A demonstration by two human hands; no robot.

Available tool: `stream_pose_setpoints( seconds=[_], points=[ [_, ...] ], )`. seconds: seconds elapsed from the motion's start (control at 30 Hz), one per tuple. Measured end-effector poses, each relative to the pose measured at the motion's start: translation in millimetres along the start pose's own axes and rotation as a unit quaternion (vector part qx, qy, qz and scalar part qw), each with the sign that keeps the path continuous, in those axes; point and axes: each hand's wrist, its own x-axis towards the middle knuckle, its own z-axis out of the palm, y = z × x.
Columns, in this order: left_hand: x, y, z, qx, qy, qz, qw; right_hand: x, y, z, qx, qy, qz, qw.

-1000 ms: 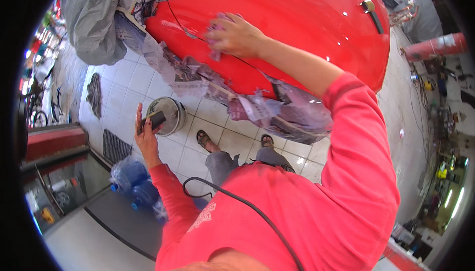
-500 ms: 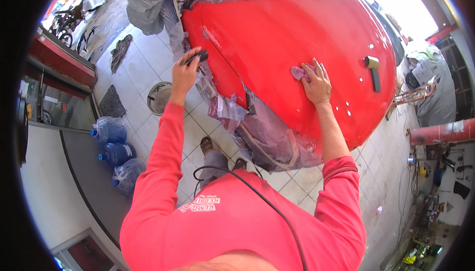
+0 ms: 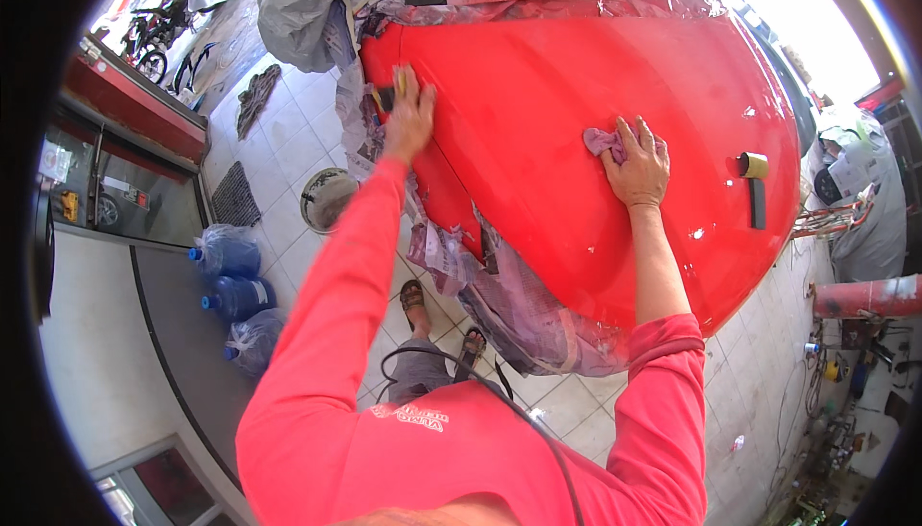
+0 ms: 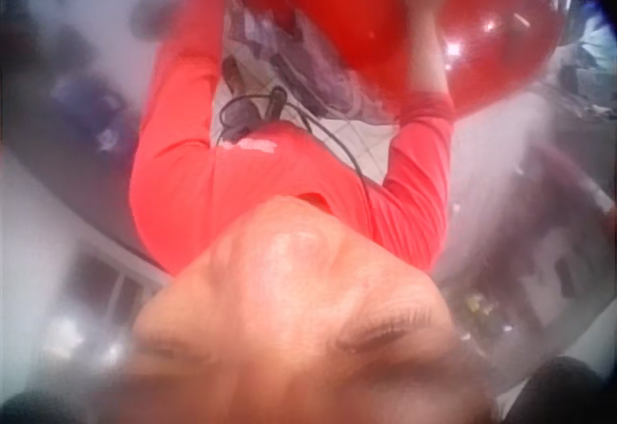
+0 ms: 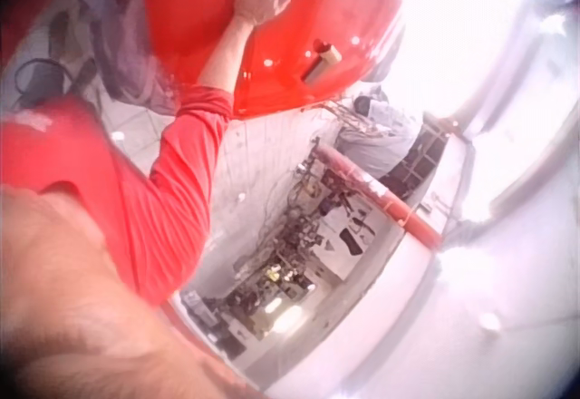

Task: The person sands the surface of a red car hood using a sanding block and a cloth. They repeatedly rub the surface, occasionally dipping the cloth into a bucket of water and wiping the hood to remove residue.

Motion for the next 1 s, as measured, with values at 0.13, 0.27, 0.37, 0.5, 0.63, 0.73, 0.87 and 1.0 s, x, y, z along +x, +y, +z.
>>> stream_pose_setpoints(
  seconds=[0.13,0.27,0.37,0.5,0.63,0.73,0.87,1.0],
  points=[
    [-59.8,48.1,26.5,0.029,-0.003,0.015,0.999,-8.8,19.7,7.0,0.026,-0.021,-0.005,0.999],
    [-172.9,114.9,17.7,-0.013,-0.099,0.022,0.995,-3.1,18.3,-11.3,-0.009,-0.059,0.039,0.997],
    [-112.1,88.4,25.8,-0.003,-0.076,0.032,0.997,-1.8,15.5,-17.5,-0.023,-0.04,0.044,0.998],
    [40.0,9.7,3.6,0.011,-0.007,-0.097,0.995,16.7,-6.3,-7.7,0.011,-0.008,0.009,1.0],
    [-89.9,91.6,39.4,0.011,-0.027,0.005,1.0,5.1,14.1,-1.7,0.005,0.004,0.017,1.0],
    [-199.8,126.3,20.8,0.046,-0.12,0.093,0.987,-7.0,19.8,-2.6,-0.003,-0.01,0.03,0.999],
    [-75.6,57.6,20.2,0.046,-0.074,0.084,0.993,0.9,18.2,-2.8,-0.008,-0.008,0.033,0.999],
    [66.5,8.3,-3.2,0.084,-0.061,0.001,0.995,13.0,-0.2,-0.9,0.002,0.016,0.018,1.0]
  ],
)
